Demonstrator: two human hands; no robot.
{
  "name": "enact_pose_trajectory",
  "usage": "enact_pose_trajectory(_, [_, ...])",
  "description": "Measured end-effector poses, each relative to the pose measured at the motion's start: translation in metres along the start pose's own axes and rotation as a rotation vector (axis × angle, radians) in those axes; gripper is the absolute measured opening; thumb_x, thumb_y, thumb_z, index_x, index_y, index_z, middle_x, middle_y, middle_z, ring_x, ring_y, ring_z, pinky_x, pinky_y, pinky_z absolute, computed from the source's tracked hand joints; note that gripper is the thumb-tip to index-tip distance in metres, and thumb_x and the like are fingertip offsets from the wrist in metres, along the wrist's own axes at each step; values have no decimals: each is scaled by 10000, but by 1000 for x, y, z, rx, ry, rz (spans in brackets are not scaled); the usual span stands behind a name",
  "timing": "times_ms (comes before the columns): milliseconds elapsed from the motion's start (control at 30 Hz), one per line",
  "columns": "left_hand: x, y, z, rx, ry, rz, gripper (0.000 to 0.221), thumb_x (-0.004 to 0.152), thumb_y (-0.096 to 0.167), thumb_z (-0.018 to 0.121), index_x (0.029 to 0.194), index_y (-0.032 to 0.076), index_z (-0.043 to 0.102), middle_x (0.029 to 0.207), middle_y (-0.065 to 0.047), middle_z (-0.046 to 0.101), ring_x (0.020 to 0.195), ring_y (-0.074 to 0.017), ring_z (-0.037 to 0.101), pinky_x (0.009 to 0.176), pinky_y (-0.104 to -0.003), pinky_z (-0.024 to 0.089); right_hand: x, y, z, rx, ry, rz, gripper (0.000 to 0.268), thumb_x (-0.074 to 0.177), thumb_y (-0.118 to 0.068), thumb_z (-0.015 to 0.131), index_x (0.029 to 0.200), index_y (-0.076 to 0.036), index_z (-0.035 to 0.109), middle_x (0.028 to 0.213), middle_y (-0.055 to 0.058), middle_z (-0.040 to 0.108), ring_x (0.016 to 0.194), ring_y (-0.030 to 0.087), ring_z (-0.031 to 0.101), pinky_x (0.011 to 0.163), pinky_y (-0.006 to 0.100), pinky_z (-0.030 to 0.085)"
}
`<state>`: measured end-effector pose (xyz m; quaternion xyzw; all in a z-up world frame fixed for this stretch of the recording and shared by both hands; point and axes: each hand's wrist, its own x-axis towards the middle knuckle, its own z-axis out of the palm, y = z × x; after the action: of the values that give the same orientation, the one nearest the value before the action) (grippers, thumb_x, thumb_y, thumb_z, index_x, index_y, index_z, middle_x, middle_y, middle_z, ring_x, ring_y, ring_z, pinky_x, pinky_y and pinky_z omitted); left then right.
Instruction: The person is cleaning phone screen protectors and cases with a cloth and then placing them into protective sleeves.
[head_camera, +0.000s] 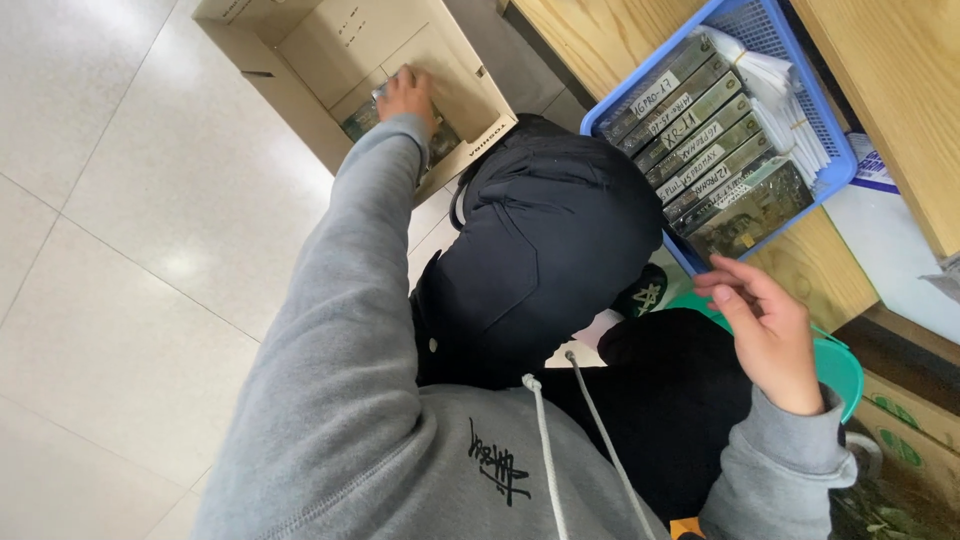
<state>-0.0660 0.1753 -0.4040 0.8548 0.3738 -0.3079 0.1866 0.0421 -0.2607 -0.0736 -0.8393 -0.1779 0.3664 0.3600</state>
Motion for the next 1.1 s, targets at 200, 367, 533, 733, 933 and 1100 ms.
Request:
enact_pose_trajectory(200, [2,-33,12,-209,-109,-146,901,879,111,672,1538,193,63,1555,-74,141,1416,-379,161,1032,-594,417,0,2,0,-16,-5,52,351,990,-96,507,1322,10,556,1116,154,682,1021,209,650,941,317,512])
enact_pose_trajectory(367, [29,-55,40,-341,-32,-181,894,838,290,770,1499,94,202,1492,-119,243,1363,-364,288,1124,-493,351,5,-6,0,-98,-35,67,368,979,-134,527,1326,-22,571,1123,116,690,1027,194,655,929,319,515])
enact_pose_trajectory(533, [28,-59,39,-318,-71,-190,900,847,403,776,1511,126,235,1499,-130,241,1377,-368,295,1129,-543,337,7,-3,0,-107,-39,80,370,977,-133,526,1330,-32,573,1123,110,694,1022,191,660,927,316,517])
enact_pose_trajectory(733, [29,-61,40,-213,-77,-200,838,857,533,726,1426,90,298,1494,-192,302,1383,-370,259,1077,-577,364,7,-4,0,-84,-39,84,375,976,-123,527,1336,-25,567,1117,117,690,1027,196,657,916,315,518])
enact_pose_trajectory(933, [8,-54,15,-259,-126,-242,548,905,214,642,1372,88,385,1285,-181,517,1208,-361,503,971,-473,489,5,-5,-1,-99,-39,87,375,978,-137,518,1333,-26,569,1116,108,690,1021,194,664,910,317,523])
enact_pose_trajectory(1100, [-6,-39,5,-275,-135,-262,819,897,388,693,1511,142,209,1562,-128,207,1428,-346,189,1142,-541,265,5,-9,-1,-145,-86,59,411,945,-154,554,1345,-63,574,1132,77,697,1030,166,649,922,319,501])
